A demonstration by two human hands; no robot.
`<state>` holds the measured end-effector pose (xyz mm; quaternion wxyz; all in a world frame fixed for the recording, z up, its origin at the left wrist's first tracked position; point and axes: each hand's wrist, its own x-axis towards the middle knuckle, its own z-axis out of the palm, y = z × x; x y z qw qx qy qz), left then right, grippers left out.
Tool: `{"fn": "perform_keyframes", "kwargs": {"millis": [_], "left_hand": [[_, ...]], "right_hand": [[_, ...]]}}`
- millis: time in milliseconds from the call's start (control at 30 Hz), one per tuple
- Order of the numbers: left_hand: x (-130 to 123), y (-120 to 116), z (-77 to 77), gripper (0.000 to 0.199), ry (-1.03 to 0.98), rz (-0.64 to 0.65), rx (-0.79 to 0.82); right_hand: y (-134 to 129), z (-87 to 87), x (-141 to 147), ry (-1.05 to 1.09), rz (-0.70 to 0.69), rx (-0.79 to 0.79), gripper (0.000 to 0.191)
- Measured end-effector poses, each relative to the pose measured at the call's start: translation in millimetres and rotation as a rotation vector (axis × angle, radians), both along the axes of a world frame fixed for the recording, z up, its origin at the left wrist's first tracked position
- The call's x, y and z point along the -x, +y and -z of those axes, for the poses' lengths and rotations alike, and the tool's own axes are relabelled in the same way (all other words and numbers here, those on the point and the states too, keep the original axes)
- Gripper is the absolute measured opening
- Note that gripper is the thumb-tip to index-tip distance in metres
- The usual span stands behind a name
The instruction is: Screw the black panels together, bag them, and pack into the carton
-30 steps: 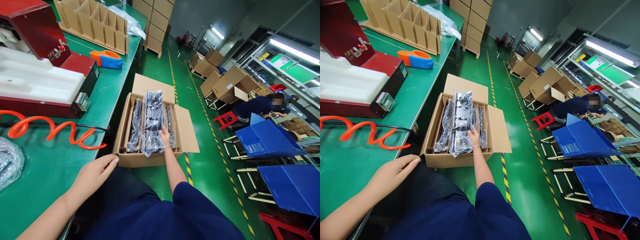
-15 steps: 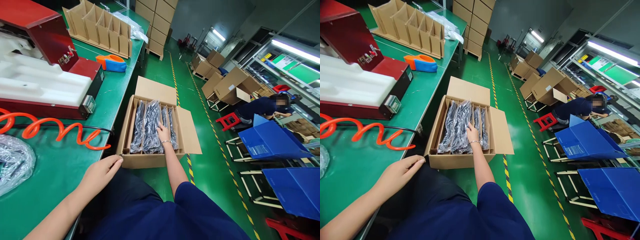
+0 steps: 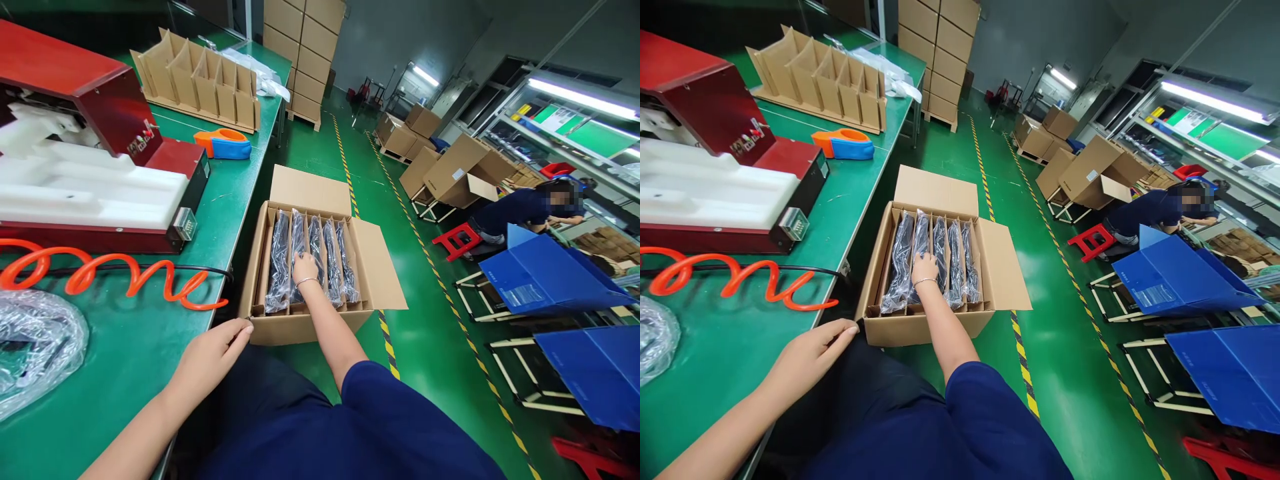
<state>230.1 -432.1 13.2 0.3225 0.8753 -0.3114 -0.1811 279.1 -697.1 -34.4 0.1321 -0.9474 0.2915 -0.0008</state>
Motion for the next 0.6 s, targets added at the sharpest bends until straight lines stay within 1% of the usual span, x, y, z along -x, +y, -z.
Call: {"fn": "perform_keyframes", "kwargs": {"millis": [67,100,200,267,333,400,467,533,600], "left_hand": [[0.0,0.2,1.0,0.053,0.011,-0.003,0.009],[-0.1,0.3,1.4,0.053,0.017,-0.003,0.014],[-0.9,0.3,2.4,0.053,0.024,0.0,0.014],[-1.9,-0.1,2.8,0.053,0.021,0.006,0.008],[-2.8,-0.7,3.4,0.052,0.016,0.006,0.015],[-3.1,-1.3,3.7,0.05,0.006,0.006,0.029],[-2.6,-1.3,3.5,0.049,-0.015,0.005,0.047],[-1.5,-0.9,2.5,0.048,-0.041,0.003,0.067],[-0.2,-0.3,1.5,0.047,-0.055,0.002,0.078]], "right_hand": [[2.7,6.5,1.9,0.004,-0.035,0.009,0.048],[-0.9,7.5,3.9,-0.001,-0.04,0.018,0.045],[-26.4,5.8,11.5,-0.003,0.014,0.043,0.05],[-45.9,5.7,15.9,0.038,0.05,0.031,0.053],[-58.3,9.2,18.7,0.084,0.037,-0.001,0.055],[-62.3,14.8,19.7,0.09,0.011,-0.023,0.061],[-61.8,19.2,19.9,0.052,0.01,-0.029,0.065],[-62.4,19.8,20.8,-0.013,0.032,-0.042,0.064],[-67.4,16.8,24.0,-0.096,0.062,-0.078,0.062]]}}
